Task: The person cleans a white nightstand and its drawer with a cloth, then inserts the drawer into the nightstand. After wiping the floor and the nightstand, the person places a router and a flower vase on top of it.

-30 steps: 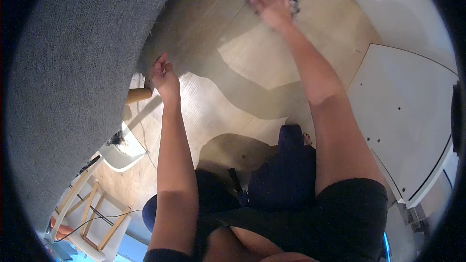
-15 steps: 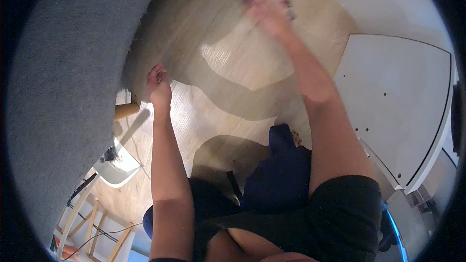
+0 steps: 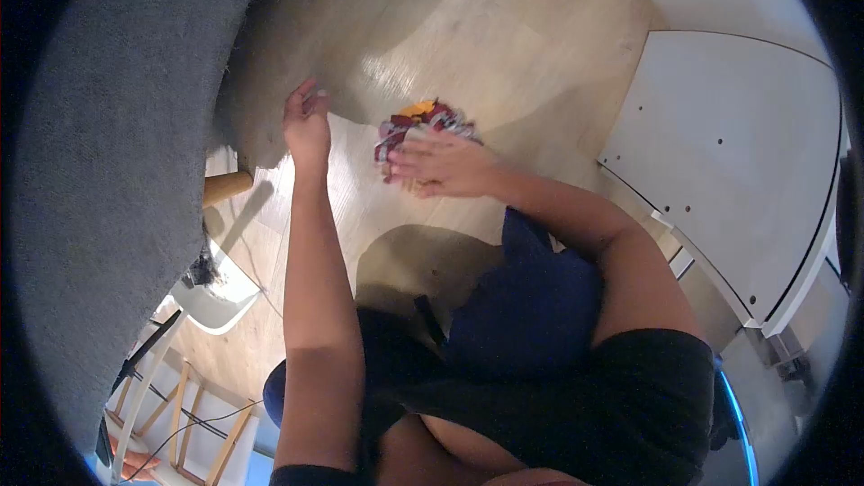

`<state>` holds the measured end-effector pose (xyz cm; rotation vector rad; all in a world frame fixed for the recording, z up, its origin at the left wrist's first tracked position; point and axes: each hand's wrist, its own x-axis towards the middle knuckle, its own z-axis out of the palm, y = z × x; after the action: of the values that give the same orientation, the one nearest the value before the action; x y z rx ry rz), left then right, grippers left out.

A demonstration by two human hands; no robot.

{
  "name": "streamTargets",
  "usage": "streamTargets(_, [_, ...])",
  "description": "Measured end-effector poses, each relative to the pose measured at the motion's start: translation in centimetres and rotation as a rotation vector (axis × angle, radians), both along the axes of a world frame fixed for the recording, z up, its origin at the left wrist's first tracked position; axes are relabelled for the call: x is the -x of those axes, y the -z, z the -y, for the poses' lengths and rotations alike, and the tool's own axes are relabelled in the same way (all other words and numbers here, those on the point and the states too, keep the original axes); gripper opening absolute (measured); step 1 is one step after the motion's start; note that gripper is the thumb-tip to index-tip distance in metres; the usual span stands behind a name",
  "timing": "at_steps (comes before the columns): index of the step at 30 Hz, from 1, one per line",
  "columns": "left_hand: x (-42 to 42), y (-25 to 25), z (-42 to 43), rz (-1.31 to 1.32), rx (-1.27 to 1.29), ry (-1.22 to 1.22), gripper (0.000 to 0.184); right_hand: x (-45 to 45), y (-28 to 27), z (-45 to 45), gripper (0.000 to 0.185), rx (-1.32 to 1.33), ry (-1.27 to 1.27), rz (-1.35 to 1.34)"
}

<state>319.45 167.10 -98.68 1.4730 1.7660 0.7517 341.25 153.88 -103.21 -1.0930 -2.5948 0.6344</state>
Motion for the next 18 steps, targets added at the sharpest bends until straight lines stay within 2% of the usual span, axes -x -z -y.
streamTargets(1, [-0.5, -0.3, 0.0, 0.019, 0.006, -0.007, 0.03, -0.9, 0.5, 0.1, 0.053, 0.013, -0.039, 0.017])
streamTargets(3, [-0.8, -0.8, 0.6, 0.033, 0.031, -0.022, 0.03, -4.5, 1.0, -4.5, 0.051, -0.048, 0.294, 0.358])
streamTargets(4, [-0.6, -1.2, 0.7, 0.052, 0.046, -0.049, 0.029, -7.0, 0.1, -6.8, 0.051, -0.188, 0.466, 0.442])
streamTargets(6, [0.6, -2.1, 1.0, 0.048, 0.046, -0.084, 0.029, -10.3, 2.6, -11.8, 0.052, -0.251, 0.845, 0.245])
streamTargets(7, [1.0, -2.4, 1.6, 0.072, 0.002, -0.123, 0.028, -9.6, 3.4, -13.7, 0.052, -0.255, 0.836, 0.229])
streamTargets(9, [1.8, -2.6, 2.5, 0.1, -0.041, -0.16, 0.027, -6.7, 3.9, -16.3, 0.058, -0.426, 0.965, 0.073])
streamTargets(11, [3.0, -2.5, 3.0, 0.159, -0.015, -0.245, 0.026, -1.5, 1.2, -16.1, 0.055, -0.141, 0.623, 0.166])
streamTargets(12, [3.6, -2.6, 3.3, 0.155, -0.015, -0.248, 0.026, 1.6, 0.0, -13.9, 0.053, -0.184, 0.392, 0.274])
streamTargets(13, [4.0, -2.6, 3.4, 0.153, -0.012, -0.259, 0.026, 4.4, -3.3, -11.9, 0.047, 0.221, 0.169, 0.255])
streamTargets(14, [4.3, -2.8, 3.4, 0.157, -0.013, -0.27, 0.026, 6.8, -3.2, -8.6, 0.047, 0.214, 0.168, 0.259])
streamTargets(16, [4.9, -3.7, 3.4, 0.162, -0.031, -0.276, 0.026, 11.1, 1.0, -1.5, 0.035, -0.088, -0.248, -0.156])
streamTargets(17, [5.5, -3.9, 3.6, 0.156, -0.034, -0.28, 0.025, 11.0, 1.6, 0.8, 0.034, 0.019, -0.383, -0.316])
streamTargets(18, [6.1, -4.0, 3.9, 0.155, -0.034, -0.284, 0.025, 10.8, 1.1, 1.8, 0.028, 0.111, -0.422, -0.3])
